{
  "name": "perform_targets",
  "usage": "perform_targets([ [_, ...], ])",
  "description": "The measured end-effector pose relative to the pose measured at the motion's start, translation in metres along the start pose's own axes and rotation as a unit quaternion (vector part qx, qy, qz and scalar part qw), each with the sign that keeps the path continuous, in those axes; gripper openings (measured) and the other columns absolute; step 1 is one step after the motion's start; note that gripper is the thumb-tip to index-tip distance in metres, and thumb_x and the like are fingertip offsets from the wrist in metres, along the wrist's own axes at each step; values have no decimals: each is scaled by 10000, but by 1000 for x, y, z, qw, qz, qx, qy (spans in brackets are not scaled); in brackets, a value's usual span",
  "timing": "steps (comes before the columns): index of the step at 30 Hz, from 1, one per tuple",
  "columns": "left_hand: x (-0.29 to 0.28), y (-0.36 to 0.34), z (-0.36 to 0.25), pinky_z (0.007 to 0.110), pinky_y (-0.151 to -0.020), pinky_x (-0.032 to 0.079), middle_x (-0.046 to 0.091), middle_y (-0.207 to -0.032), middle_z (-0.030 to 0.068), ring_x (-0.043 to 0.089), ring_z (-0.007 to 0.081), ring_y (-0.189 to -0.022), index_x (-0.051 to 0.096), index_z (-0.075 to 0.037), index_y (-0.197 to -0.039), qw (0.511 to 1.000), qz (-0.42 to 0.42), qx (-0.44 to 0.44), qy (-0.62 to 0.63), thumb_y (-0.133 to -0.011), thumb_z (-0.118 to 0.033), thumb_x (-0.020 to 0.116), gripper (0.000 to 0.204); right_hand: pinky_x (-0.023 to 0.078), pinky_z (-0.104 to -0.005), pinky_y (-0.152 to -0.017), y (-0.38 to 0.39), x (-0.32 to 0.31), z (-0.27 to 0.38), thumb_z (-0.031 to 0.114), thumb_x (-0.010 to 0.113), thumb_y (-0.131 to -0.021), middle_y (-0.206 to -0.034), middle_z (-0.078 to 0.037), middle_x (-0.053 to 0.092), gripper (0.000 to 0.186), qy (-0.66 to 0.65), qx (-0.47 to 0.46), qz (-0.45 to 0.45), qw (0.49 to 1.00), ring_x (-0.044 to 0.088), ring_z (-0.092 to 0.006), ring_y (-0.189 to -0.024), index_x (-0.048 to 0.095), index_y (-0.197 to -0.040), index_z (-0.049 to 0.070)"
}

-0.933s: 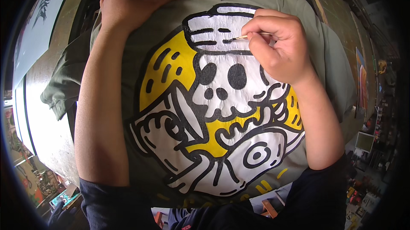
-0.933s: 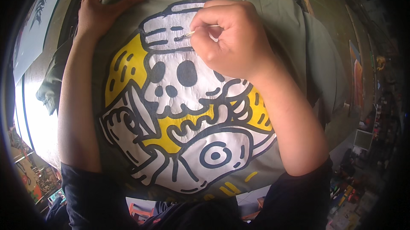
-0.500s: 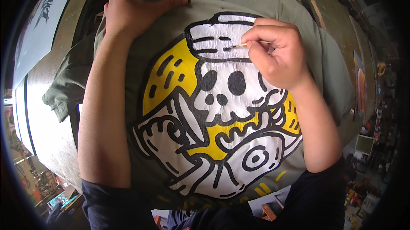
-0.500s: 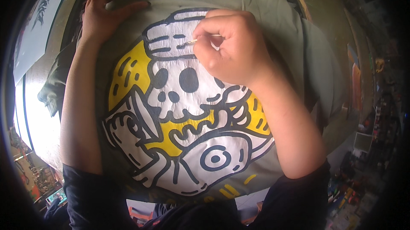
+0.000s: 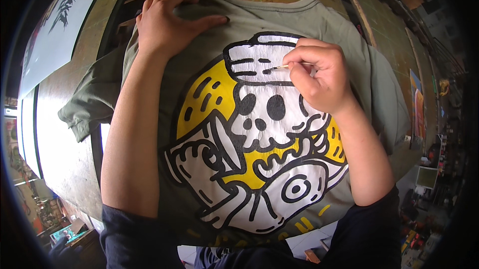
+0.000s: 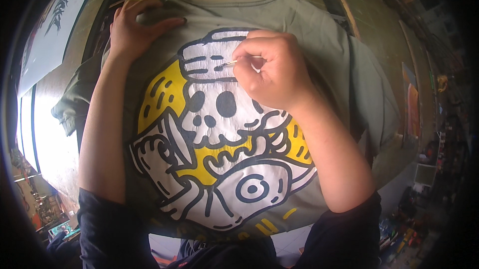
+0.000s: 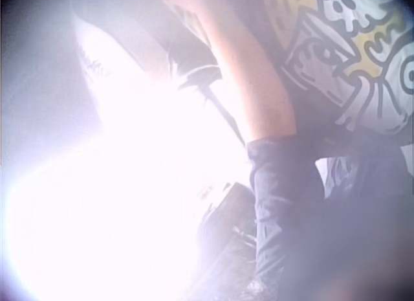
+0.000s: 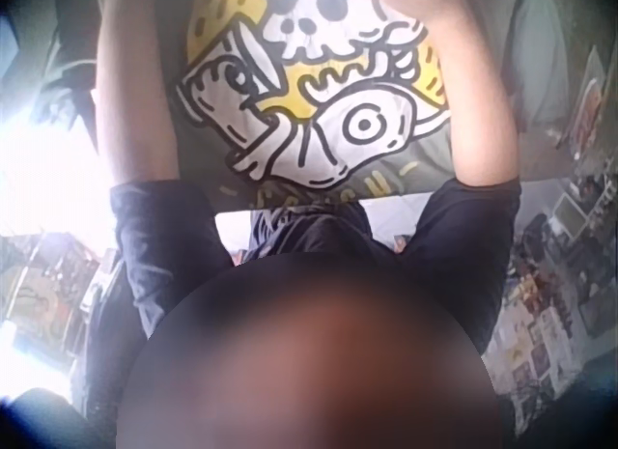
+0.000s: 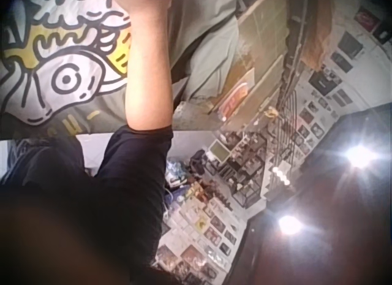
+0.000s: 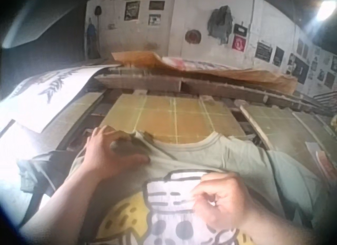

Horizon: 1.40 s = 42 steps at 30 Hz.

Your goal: The person paints a skull and crossbones graphic on a green t-shirt using a small brush. They repeatedly dip the brush into paint containers and apply white paint to the design, then return to continue painting.

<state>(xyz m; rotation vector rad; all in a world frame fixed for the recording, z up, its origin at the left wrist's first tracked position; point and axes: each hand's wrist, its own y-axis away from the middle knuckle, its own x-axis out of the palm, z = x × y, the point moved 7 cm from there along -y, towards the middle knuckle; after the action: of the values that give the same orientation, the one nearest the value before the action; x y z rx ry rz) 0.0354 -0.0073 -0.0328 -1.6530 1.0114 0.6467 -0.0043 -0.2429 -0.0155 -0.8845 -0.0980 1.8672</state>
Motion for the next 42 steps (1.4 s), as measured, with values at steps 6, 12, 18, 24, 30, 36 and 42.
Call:
perform_targets([
  [6,-1,2,0,406,-997,389,596,-1151,60,505,245,-1150,686,-188,-1019,999,-4,3,-34,-556,-595,784,624,467,-238,-514,0,3,-1,-9,570,-700,-642,-112,616,65,-7,-3,16,1000,600,-151,-550,622,-702,-47],
  [12,2,1,2,410,-991,411,589,-1182,61,527,250,-1139,677,-200,-1052,999,15,6,-31,-587,-580,782,610,486,-232,-541,0,2,-1,-8,575,-698,-658,-106,625,61,-3,-12,12,1000,614,-146,-577,623,-705,-44],
  [18,3,0,4,396,-946,454,598,-1171,76,569,255,-1095,676,-196,-1057,1000,15,13,-23,-592,-575,782,609,493,-234,-547,0,3,-1,-5,578,-699,-666,-102,630,57,-3,-8,20,1000,618,-147,-587,620,-698,-43],
  [24,-10,2,-11,395,-949,404,576,-1061,108,509,282,-1075,681,-108,-930,997,24,-58,35,-562,-478,832,544,511,-241,-558,0,3,-1,-3,581,-708,-664,-94,628,58,17,-24,15,999,626,-151,-598,621,-708,-45],
  [30,-10,1,-12,399,-963,390,574,-1079,103,491,279,-1102,679,-110,-923,997,37,-64,22,-567,-485,828,538,514,-242,-560,0,3,-1,0,579,-716,-666,-98,629,62,8,-23,17,1000,626,-154,-595,622,-708,-43],
  [36,-13,3,-15,404,-978,377,576,-1090,99,478,279,-1123,680,-113,-919,997,38,-71,17,-571,-485,827,529,513,-241,-560,0,4,1,4,579,-719,-660,-97,627,65,15,-29,28,999,626,-154,-598,623,-708,-42],
  [42,-14,3,-16,406,-979,377,581,-1090,98,481,280,-1121,682,-121,-912,996,49,-77,22,-571,-483,828,518,513,-243,-563,-1,4,1,8,579,-714,-657,-98,627,68,22,-31,24,999,625,-157,-598,624,-702,-40],
])
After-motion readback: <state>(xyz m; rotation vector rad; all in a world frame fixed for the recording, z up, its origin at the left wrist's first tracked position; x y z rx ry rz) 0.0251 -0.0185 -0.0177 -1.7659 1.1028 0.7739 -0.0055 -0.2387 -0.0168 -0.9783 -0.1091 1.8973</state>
